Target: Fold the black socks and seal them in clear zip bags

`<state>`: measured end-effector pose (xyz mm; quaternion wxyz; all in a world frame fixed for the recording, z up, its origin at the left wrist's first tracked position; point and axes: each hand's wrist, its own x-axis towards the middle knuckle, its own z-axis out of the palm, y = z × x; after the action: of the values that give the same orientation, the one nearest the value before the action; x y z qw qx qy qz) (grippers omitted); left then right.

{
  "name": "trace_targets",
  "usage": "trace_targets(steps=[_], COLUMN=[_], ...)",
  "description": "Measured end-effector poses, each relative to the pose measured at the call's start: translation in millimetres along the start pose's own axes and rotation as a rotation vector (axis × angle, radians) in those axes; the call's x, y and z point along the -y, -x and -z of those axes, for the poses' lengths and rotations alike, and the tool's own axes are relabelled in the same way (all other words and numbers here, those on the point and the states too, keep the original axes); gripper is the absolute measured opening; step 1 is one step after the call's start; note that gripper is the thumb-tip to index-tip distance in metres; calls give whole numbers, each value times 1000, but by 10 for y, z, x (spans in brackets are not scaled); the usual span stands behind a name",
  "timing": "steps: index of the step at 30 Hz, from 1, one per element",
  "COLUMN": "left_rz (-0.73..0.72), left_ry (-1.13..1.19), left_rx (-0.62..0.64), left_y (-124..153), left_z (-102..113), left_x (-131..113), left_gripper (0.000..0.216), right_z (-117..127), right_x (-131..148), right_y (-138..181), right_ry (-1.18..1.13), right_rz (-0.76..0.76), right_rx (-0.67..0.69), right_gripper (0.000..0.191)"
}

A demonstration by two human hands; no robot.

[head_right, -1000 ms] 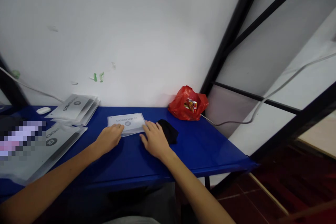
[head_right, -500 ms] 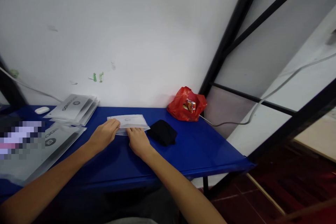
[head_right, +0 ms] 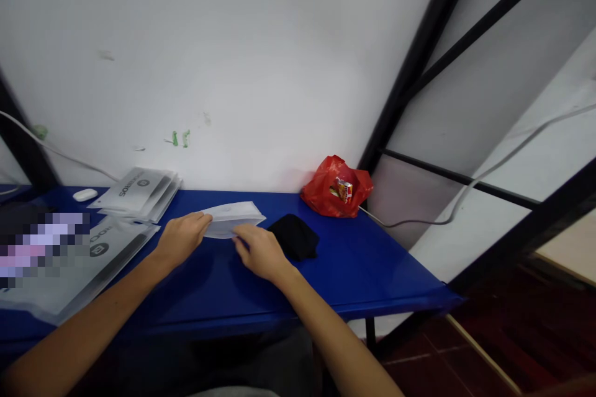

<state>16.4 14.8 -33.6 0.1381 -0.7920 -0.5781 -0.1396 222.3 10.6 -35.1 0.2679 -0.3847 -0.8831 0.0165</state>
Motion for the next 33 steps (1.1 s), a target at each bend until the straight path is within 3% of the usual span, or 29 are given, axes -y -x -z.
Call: trace_targets(steps=[2, 4, 10, 16, 23, 33], left_rz=[-2, -5, 29, 29, 46, -3], left_ry=[-6, -14, 18, 51, 42, -16], left_rx=[-13, -16, 5, 25, 26, -55], left_y=[-1, -1, -8, -4, -4, 4], left_z=[-5, -12, -38, -51, -35, -67], left_x=[15, 26, 17, -9, -21, -17], left_gripper=[26, 26, 28, 27, 26, 28], right_z=[135, 276, 458, 450, 428, 310], right_x=[-123, -283, -572, -552, -617, -546], right_y=[52, 101, 307, 431, 456, 385], right_ry=[38, 150, 255, 202, 275, 451], right_rz=[-60, -166, -359, -356, -327, -279], right_rx=[-118, -150, 173, 310, 310, 236], right_gripper=[27, 26, 38, 72, 55, 55])
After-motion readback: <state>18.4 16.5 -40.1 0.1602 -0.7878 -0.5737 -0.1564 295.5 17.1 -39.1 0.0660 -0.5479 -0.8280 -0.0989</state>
